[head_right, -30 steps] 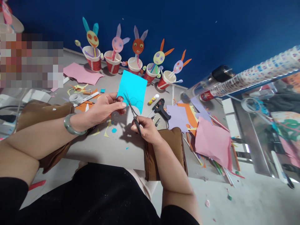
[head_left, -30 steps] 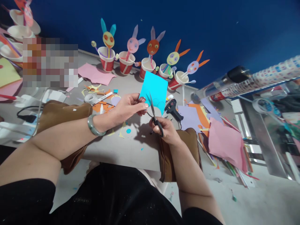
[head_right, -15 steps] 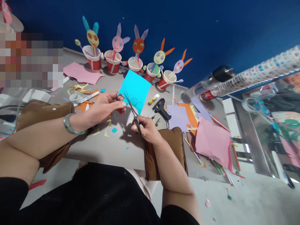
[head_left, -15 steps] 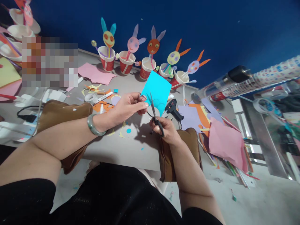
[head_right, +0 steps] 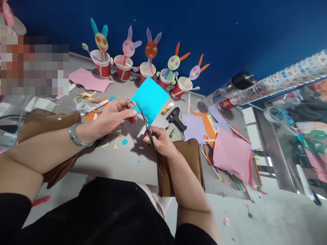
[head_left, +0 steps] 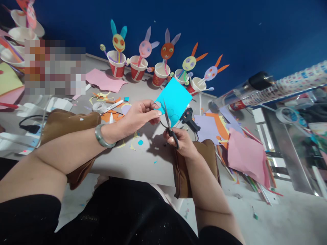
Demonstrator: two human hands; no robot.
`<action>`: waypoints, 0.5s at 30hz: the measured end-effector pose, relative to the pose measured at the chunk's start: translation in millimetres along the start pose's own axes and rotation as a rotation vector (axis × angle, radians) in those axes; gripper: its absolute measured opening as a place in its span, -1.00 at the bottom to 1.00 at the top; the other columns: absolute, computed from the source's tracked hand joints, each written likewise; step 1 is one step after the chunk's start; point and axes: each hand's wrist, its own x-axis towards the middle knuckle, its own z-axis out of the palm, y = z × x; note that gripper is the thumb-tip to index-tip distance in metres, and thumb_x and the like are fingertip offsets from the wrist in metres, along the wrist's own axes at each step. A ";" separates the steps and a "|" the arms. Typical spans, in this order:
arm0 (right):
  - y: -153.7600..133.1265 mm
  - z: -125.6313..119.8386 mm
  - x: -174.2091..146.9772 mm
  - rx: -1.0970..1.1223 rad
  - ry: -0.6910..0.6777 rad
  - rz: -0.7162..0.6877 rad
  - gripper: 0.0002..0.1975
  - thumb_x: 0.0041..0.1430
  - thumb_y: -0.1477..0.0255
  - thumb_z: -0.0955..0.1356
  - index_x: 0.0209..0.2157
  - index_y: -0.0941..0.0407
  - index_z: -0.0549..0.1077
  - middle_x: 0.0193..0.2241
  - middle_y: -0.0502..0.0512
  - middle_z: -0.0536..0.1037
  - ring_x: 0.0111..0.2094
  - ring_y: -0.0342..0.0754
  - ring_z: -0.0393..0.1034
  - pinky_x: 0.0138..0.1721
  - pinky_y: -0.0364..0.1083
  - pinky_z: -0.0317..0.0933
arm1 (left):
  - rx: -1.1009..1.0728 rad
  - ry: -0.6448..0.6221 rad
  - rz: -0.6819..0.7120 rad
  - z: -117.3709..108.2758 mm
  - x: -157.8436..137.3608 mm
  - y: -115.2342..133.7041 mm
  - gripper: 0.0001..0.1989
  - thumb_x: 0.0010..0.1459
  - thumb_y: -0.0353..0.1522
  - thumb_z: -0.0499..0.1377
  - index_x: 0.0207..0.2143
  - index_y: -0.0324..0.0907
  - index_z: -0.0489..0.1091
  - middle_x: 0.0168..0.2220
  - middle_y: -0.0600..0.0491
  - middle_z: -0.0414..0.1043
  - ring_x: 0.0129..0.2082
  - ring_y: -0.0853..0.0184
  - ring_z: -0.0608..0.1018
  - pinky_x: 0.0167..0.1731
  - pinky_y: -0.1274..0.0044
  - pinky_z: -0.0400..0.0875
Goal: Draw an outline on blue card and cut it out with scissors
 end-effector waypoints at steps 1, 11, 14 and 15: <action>-0.3 0.0 0.0 0.003 -0.004 0.005 -0.41 -0.05 -0.12 0.48 -0.57 0.12 0.33 -0.61 -0.07 0.34 -0.56 -0.21 0.08 -0.46 -0.12 0.01 | -0.005 0.000 0.001 -0.1 0.0 0.1 -0.81 0.03 -0.40 0.30 -0.42 -0.18 0.30 -0.55 0.19 0.38 -0.55 0.51 0.47 -0.46 0.62 0.39; -4.0 1.3 -0.8 0.026 -0.002 0.035 -0.38 -0.12 -0.17 0.49 -0.58 0.11 0.33 -0.63 -0.08 0.31 -0.57 -0.21 0.06 -0.47 -0.12 0.01 | -0.015 -0.006 0.014 -1.9 0.5 -1.4 -0.79 0.06 -0.37 0.33 -0.42 -0.19 0.32 -0.56 0.16 0.42 -0.56 0.49 0.47 -0.46 0.59 0.38; -3.7 0.8 -0.7 0.012 -0.001 0.038 -0.39 -0.09 -0.16 0.48 -0.58 0.11 0.33 -0.63 -0.08 0.31 -0.57 -0.20 0.06 -0.47 -0.12 0.01 | -0.004 0.002 0.014 -1.8 0.3 -0.7 -0.78 0.05 -0.35 0.35 -0.42 -0.19 0.33 -0.56 0.16 0.42 -0.56 0.49 0.47 -0.46 0.59 0.38; -3.2 0.6 -0.7 0.014 -0.003 0.036 -0.40 -0.08 -0.15 0.48 -0.57 0.11 0.32 -0.62 -0.07 0.31 -0.57 -0.20 0.06 -0.47 -0.12 0.01 | -0.003 0.004 0.014 -1.8 0.3 -0.6 -0.77 0.05 -0.35 0.35 -0.43 -0.19 0.33 -0.56 0.16 0.42 -0.56 0.49 0.47 -0.46 0.59 0.38</action>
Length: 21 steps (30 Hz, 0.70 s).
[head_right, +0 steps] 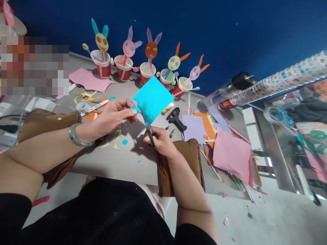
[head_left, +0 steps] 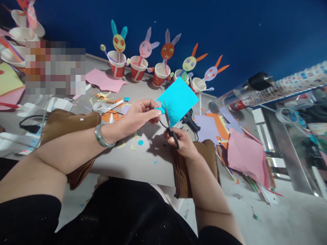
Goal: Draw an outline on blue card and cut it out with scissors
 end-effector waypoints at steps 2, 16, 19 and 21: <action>1.3 -0.4 0.1 0.011 -0.006 -0.006 -0.40 -0.08 -0.14 0.49 -0.57 0.11 0.32 -0.62 -0.07 0.31 -0.56 -0.20 0.07 -0.47 -0.12 0.01 | 0.001 0.003 0.001 -0.2 0.1 -0.3 -0.77 0.04 -0.34 0.36 -0.43 -0.19 0.34 -0.56 0.16 0.42 -0.55 0.48 0.48 -0.46 0.60 0.39; 1.7 0.1 1.1 -0.029 -0.012 -0.016 -0.37 -0.11 -0.19 0.47 -0.58 0.11 0.34 -0.61 -0.06 0.35 -0.55 -0.19 0.10 -0.44 -0.12 0.05 | -0.044 -0.002 0.012 1.2 0.9 -1.5 -0.69 -0.04 -0.28 0.43 -0.39 -0.20 0.36 -0.54 0.18 0.40 -0.55 0.49 0.47 -0.48 0.60 0.39; 1.7 -0.4 1.4 -0.038 -0.027 -0.031 -0.38 -0.09 -0.18 0.47 -0.58 0.12 0.34 -0.59 -0.06 0.35 -0.53 -0.19 0.12 -0.43 -0.12 0.05 | -0.019 0.007 0.015 1.0 1.4 -1.2 -0.67 -0.02 -0.24 0.43 -0.42 -0.20 0.36 -0.53 0.17 0.40 -0.55 0.49 0.47 -0.47 0.59 0.39; 2.2 -0.7 1.3 -0.043 -0.038 -0.031 -0.38 -0.07 -0.18 0.47 -0.58 0.12 0.34 -0.58 -0.05 0.35 -0.53 -0.19 0.12 -0.43 -0.12 0.05 | -0.002 0.017 0.019 0.8 1.4 -0.5 -0.69 -0.01 -0.24 0.42 -0.43 -0.20 0.36 -0.53 0.17 0.40 -0.54 0.49 0.47 -0.47 0.59 0.39</action>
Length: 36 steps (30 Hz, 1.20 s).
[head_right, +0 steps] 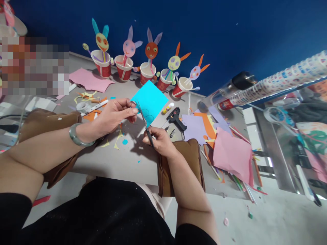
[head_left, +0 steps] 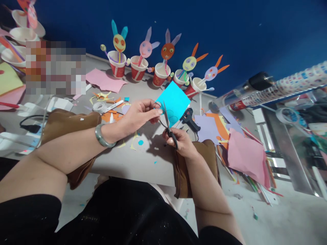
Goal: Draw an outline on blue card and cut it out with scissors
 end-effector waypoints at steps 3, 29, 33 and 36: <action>1.2 -0.3 -0.3 -0.017 -0.007 0.003 -0.37 -0.06 -0.19 0.45 -0.56 0.11 0.33 -0.57 -0.05 0.35 -0.52 -0.18 0.12 -0.43 -0.12 0.04 | 0.033 0.013 -0.004 -0.5 -0.2 1.8 -0.74 0.00 -0.29 0.39 -0.43 -0.20 0.38 -0.54 0.16 0.41 -0.54 0.49 0.47 -0.48 0.60 0.38; -0.3 -1.6 -1.0 -0.035 -0.083 -0.007 -0.38 0.02 -0.18 0.42 -0.55 0.12 0.32 -0.56 -0.04 0.34 -0.48 -0.17 0.15 -0.41 -0.12 0.04 | 0.236 0.155 0.069 -5.1 3.2 3.7 -0.90 0.03 -0.44 0.31 -0.44 -0.19 0.41 -0.64 0.17 0.38 -0.63 0.50 0.41 -0.57 0.61 0.30; -0.1 -1.9 -0.9 -0.029 -0.122 0.023 -0.39 0.00 -0.18 0.43 -0.55 0.12 0.32 -0.55 -0.05 0.33 -0.50 -0.18 0.12 -0.43 -0.13 0.02 | 0.253 0.201 0.144 -7.2 5.0 5.1 -0.89 0.05 -0.42 0.31 -0.44 -0.17 0.41 -0.63 0.17 0.37 -0.62 0.49 0.40 -0.57 0.60 0.29; -1.4 -4.9 -2.1 -0.040 -0.177 0.056 -0.40 -0.01 -0.16 0.45 -0.54 0.12 0.32 -0.55 -0.05 0.34 -0.50 -0.18 0.12 -0.44 -0.14 0.01 | 0.241 0.223 0.177 -8.8 7.3 7.3 -0.89 0.09 -0.44 0.29 -0.43 -0.16 0.39 -0.61 0.17 0.37 -0.60 0.48 0.41 -0.53 0.59 0.32</action>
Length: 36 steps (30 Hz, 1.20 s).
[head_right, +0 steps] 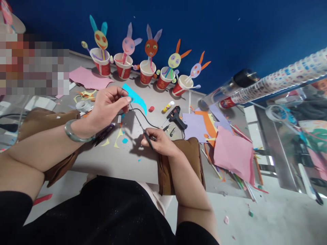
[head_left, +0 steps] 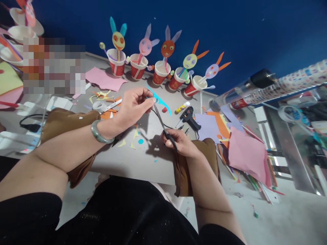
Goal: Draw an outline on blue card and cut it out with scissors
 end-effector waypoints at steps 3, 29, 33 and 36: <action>-0.2 -4.5 -3.6 0.032 -0.035 -0.028 -0.41 -0.02 -0.13 0.47 -0.55 0.13 0.34 -0.56 -0.05 0.33 -0.50 -0.18 0.13 -0.45 -0.13 -0.01 | 0.000 0.028 0.019 -1.6 3.9 -2.8 -0.89 0.11 -0.45 0.27 -0.41 -0.16 0.37 -0.59 0.17 0.35 -0.57 0.48 0.41 -0.51 0.58 0.33; 5.6 -6.5 -2.9 0.153 0.003 -0.025 -0.39 -0.02 -0.14 0.46 -0.57 0.13 0.30 -0.61 -0.09 0.26 -0.56 -0.22 0.05 -0.50 -0.15 -0.09 | 0.026 -0.064 0.009 -0.3 -2.3 -5.2 -0.85 0.15 -0.45 0.21 -0.45 -0.15 0.29 -0.60 0.22 0.08 -0.61 0.52 0.16 -0.61 0.58 0.03; 5.5 -6.1 -3.0 0.157 0.007 -0.017 -0.38 -0.04 -0.15 0.46 -0.56 0.14 0.31 -0.61 -0.08 0.27 -0.56 -0.22 0.05 -0.50 -0.15 -0.09 | -0.033 -0.069 -0.023 1.0 -2.1 -8.5 -0.78 0.16 -0.46 0.21 -0.47 -0.14 0.22 -0.62 0.24 0.05 -0.63 0.53 0.14 -0.63 0.60 0.02; 6.2 -6.1 -3.1 0.163 -0.001 -0.011 -0.38 -0.04 -0.15 0.47 -0.56 0.14 0.32 -0.61 -0.08 0.28 -0.55 -0.21 0.07 -0.49 -0.15 -0.09 | -0.111 -0.082 -0.064 2.9 -1.1 -11.6 -0.74 0.17 -0.45 0.22 -0.48 -0.13 0.17 -0.61 0.25 0.02 -0.64 0.54 0.14 -0.63 0.62 0.05</action>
